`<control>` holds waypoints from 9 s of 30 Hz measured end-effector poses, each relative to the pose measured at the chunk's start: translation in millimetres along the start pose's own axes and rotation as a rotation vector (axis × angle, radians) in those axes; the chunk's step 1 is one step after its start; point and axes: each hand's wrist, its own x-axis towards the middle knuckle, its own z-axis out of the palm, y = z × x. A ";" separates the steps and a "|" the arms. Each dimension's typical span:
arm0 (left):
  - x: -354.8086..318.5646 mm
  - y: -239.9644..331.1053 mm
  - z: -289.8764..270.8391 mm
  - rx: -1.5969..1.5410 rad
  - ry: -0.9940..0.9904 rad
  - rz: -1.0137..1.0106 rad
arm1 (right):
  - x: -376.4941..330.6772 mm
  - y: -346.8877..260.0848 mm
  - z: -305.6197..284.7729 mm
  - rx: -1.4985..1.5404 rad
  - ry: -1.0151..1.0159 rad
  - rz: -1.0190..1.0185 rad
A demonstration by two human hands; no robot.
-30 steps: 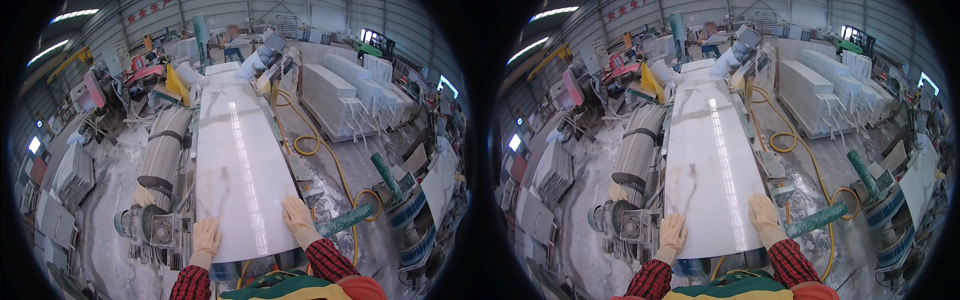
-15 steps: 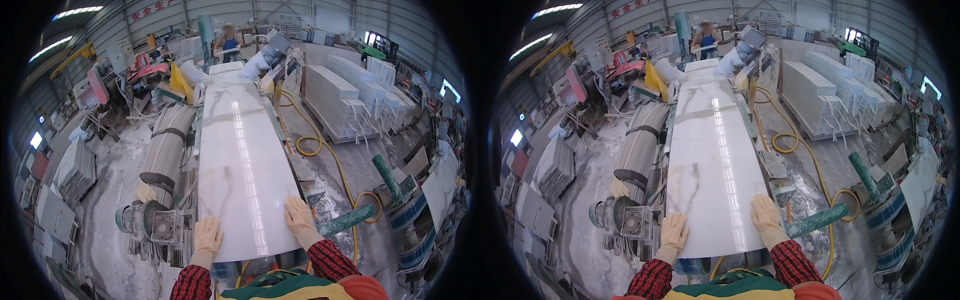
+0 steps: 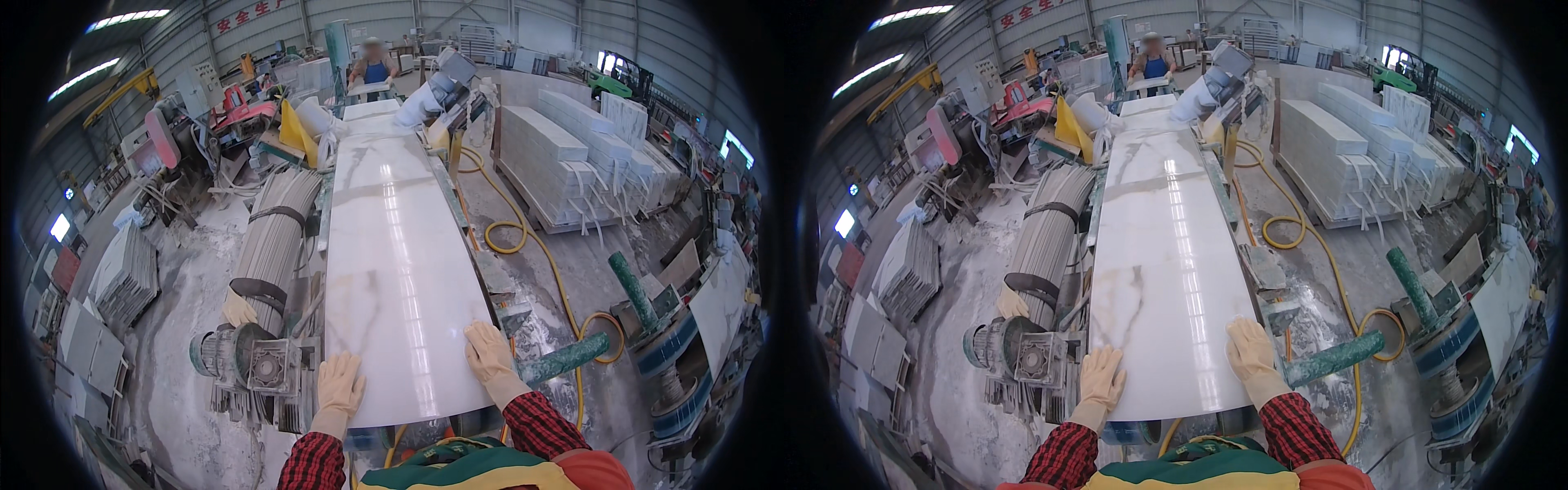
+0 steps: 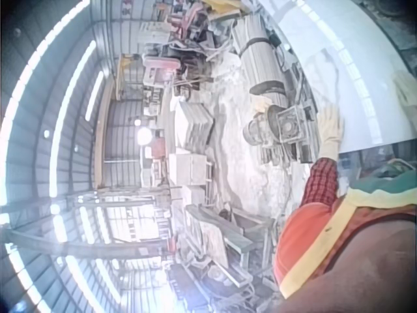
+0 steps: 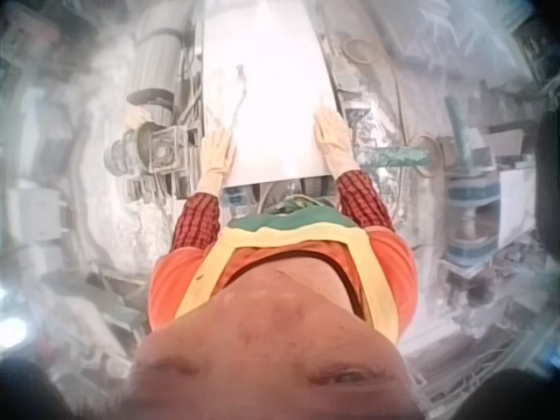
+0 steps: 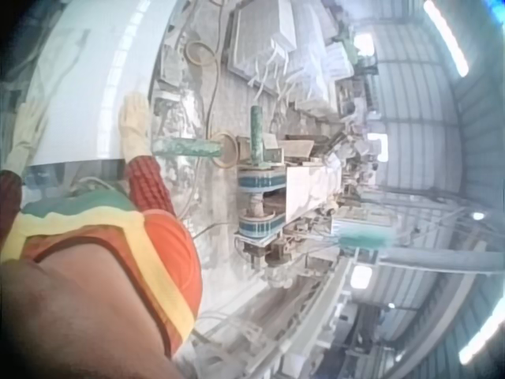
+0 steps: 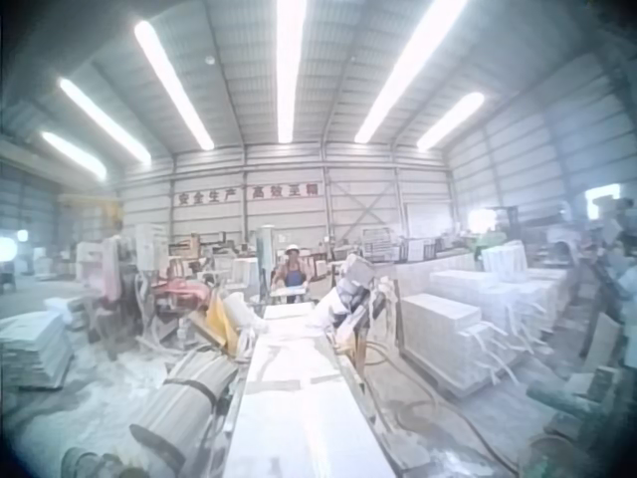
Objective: The person repeatedly moves large white stone slabs through a polishing machine, guiding them with gloved hands. The slabs are flipped and re-fed into the machine multiple times to polish both sides.
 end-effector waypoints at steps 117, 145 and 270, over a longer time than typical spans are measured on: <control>154.0 -39.3 20.5 -0.308 0.065 0.383 | -319.6 -193.0 -12.1 1.639 -0.146 1.675; 149.4 284.6 -62.6 -1.211 -0.293 -0.022 | -327.9 -54.9 -288.1 0.915 0.855 1.379; 301.6 988.2 290.7 -0.128 -1.272 0.544 | -507.3 430.9 -598.5 0.159 0.486 1.546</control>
